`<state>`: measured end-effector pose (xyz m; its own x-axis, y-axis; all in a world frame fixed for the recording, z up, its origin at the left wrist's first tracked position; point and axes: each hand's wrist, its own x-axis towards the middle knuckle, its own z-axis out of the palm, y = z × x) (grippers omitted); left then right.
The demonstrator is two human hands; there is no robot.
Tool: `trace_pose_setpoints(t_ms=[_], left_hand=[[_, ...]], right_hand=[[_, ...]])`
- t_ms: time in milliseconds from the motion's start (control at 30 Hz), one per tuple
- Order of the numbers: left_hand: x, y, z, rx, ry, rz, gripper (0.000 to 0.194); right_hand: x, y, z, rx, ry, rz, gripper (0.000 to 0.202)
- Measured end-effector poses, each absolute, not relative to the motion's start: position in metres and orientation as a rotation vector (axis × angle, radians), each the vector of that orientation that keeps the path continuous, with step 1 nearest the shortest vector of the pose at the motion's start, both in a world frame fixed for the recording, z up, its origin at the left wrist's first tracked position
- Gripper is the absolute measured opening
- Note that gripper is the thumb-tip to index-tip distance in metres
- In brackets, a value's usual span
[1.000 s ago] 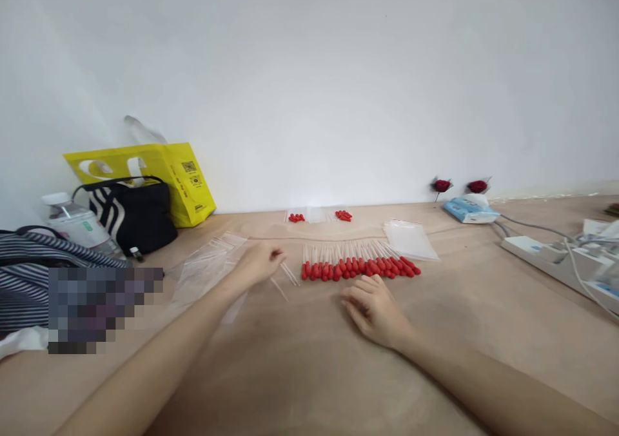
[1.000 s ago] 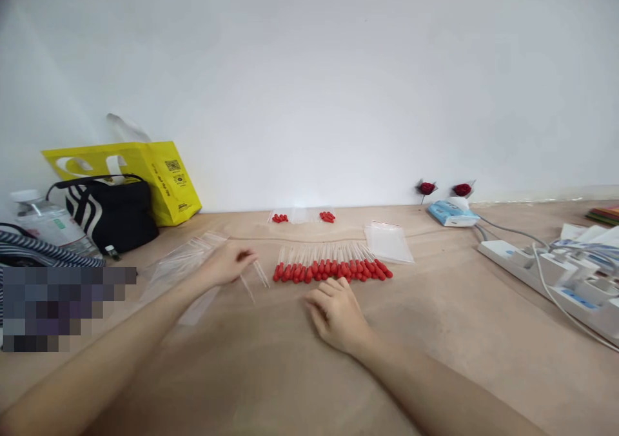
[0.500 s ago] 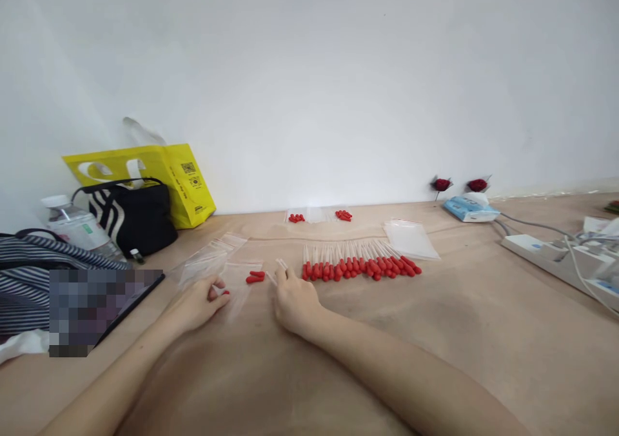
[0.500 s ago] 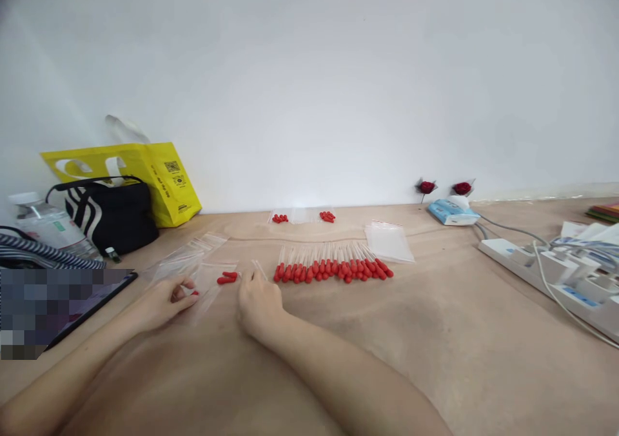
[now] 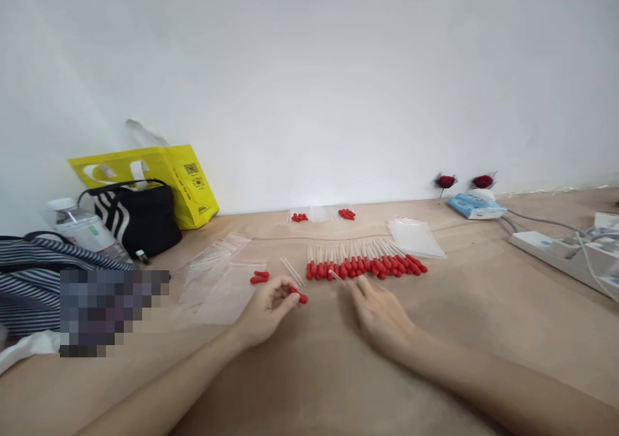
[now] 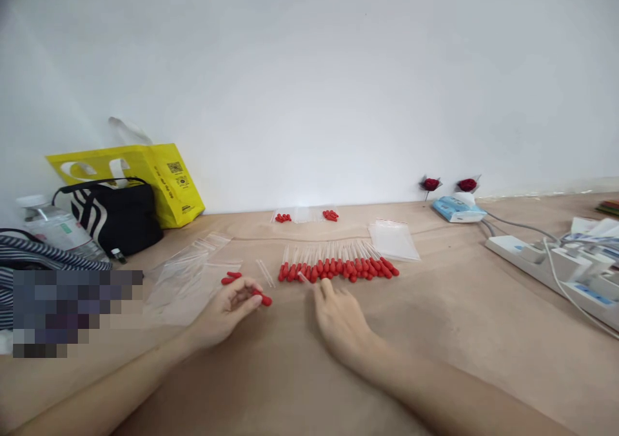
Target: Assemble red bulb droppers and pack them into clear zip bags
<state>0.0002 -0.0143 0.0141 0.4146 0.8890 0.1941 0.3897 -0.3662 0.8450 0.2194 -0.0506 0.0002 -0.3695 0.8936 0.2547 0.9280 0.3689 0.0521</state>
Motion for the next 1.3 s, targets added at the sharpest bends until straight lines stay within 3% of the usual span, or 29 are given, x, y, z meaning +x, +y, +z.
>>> trace_pose_setpoints(t_ms=[133,300,467,700,900,1133,1300], left_hand=[[0.02,-0.019,0.009,1.922,1.03,0.754,0.011],[0.017,-0.022,0.012,2.097,1.041,0.811,0.01],[0.011,-0.02,0.014,2.227,1.043,0.861,0.008],[0.017,-0.022,0.011,2.393,0.997,0.725,0.021],[0.017,-0.022,0.004,2.364,1.094,0.698,0.035],[0.019,-0.022,0.003,2.298,1.124,0.752,0.012],[0.02,-0.023,0.003,2.327,1.1,0.861,0.017]], right_hand=[[0.255,-0.047,-0.014,-1.507,-2.29,-0.28,0.027],[0.252,-0.045,-0.016,-1.336,-2.185,0.098,0.02],[0.244,-0.048,-0.016,-1.181,-2.119,0.253,0.018],[0.241,-0.054,-0.015,-1.104,-2.199,0.208,0.035],[0.23,-0.055,-0.011,-1.08,-2.189,0.207,0.031],[0.227,-0.054,-0.012,-1.033,-2.192,0.174,0.028],[0.224,-0.057,-0.011,-0.977,-2.159,0.172,0.024]])
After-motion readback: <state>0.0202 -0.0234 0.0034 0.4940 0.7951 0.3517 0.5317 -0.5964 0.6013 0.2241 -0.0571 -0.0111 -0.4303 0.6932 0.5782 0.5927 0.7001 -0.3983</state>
